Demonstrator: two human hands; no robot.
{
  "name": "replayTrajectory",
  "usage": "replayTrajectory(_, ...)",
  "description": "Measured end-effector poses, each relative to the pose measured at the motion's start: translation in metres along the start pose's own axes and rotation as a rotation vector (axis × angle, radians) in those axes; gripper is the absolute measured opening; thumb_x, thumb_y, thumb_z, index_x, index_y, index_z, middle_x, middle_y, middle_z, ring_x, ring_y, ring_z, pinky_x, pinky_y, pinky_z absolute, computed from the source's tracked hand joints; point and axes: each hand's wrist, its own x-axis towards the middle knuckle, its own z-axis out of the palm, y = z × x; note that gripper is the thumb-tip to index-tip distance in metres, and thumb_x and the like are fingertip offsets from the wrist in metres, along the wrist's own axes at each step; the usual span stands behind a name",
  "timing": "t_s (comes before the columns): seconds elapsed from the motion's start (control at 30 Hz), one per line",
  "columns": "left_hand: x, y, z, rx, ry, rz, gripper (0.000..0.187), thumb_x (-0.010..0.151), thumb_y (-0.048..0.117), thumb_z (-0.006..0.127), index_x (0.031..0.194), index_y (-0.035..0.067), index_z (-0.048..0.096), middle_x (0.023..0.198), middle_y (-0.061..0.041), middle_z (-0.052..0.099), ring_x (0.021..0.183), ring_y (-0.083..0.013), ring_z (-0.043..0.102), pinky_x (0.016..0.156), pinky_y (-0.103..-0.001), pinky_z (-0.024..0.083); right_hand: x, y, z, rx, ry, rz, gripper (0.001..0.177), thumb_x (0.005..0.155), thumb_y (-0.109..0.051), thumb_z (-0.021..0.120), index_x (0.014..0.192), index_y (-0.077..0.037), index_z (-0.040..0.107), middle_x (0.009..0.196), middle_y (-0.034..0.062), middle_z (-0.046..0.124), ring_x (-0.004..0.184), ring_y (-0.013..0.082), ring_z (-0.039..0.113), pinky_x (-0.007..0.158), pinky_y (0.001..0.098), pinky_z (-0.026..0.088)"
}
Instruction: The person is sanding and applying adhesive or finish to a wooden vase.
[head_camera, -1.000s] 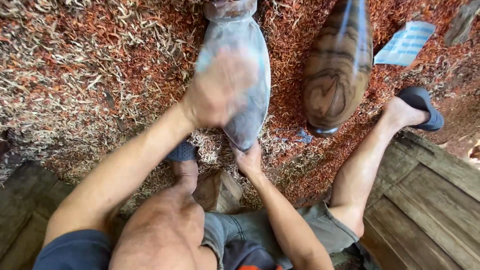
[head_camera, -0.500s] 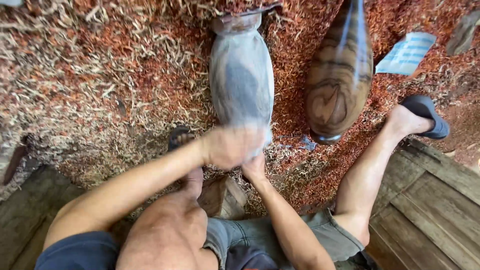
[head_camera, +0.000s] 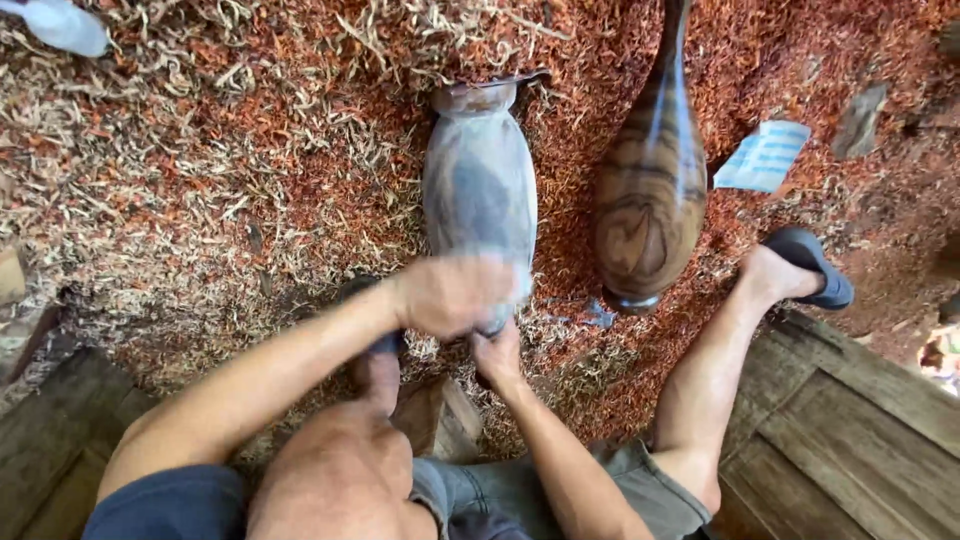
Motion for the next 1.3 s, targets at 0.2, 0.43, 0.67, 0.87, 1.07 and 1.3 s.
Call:
replayTrajectory(0.2,0.038,-0.037,-0.047,0.150,0.216,-0.299,0.030,0.103,0.028,0.061,0.127,0.011,0.071,0.140,-0.012,0.065,0.141,-0.0315,0.052,0.123,-0.053,0.033,-0.011,-0.043,-0.004,0.057,0.049,0.095,0.048,0.090,-0.014,0.071,0.132,-0.002,0.050,0.120,0.0185,0.067,0.103,0.0282,0.069,0.085,0.0436,0.062)
replayTrajectory(0.43,0.009,-0.022,-0.009,0.143,0.080,-0.008,0.023,0.107,0.019,0.058,0.127,0.018,0.069,0.144,-0.010,0.068,0.146,-0.0270,0.052,0.129,-0.046,0.034,-0.003,-0.013,0.000,0.011,0.029,-0.009,0.042,0.092,-0.013,0.066,0.131,-0.002,0.056,0.121,0.0203,0.071,0.107,0.0312,0.073,0.091,0.0417,0.066)
replayTrajectory(0.67,0.039,0.011,-0.023,0.449,0.046,-0.106,0.035,0.099,0.023,0.054,0.116,-0.001,0.074,0.109,-0.017,0.070,0.107,-0.0305,0.065,0.098,-0.044,0.053,-0.014,-0.036,-0.007,0.054,0.062,0.052,0.054,0.087,-0.015,0.076,0.134,-0.004,0.052,0.128,0.0193,0.067,0.117,0.0311,0.067,0.101,0.0444,0.056)
replayTrajectory(0.87,-0.006,0.077,-0.007,-0.364,-0.156,-0.244,0.024,0.100,0.028,0.060,0.095,0.007,0.071,0.094,-0.011,0.069,0.089,-0.0294,0.069,0.081,-0.044,0.056,-0.034,-0.057,-0.052,-0.075,-0.120,-0.041,0.091,0.081,-0.016,0.076,0.155,-0.004,0.024,0.150,0.0255,0.044,0.136,0.0381,0.048,0.110,0.0500,0.044)
replayTrajectory(1.07,-0.011,0.083,0.000,-0.731,-0.304,-0.767,0.031,0.101,0.033,0.062,0.088,0.006,0.069,0.081,-0.010,0.068,0.070,-0.0236,0.067,0.066,-0.042,0.054,-0.089,-0.096,-0.099,-0.085,-0.206,-0.657,0.092,0.069,-0.019,0.086,0.147,0.000,0.041,0.151,0.0313,0.045,0.145,0.0401,0.038,0.118,0.0564,0.032)
replayTrajectory(1.3,-0.027,0.031,-0.123,0.204,0.616,-0.889,0.012,0.098,0.017,0.067,0.091,0.009,0.062,0.102,-0.008,0.065,0.100,-0.0269,0.062,0.093,-0.045,0.052,-0.039,-0.078,-0.114,0.682,-0.132,-0.383,0.037,0.090,0.002,0.074,0.121,-0.006,0.057,0.117,0.0177,0.065,0.105,0.0244,0.068,0.093,0.0457,0.061)
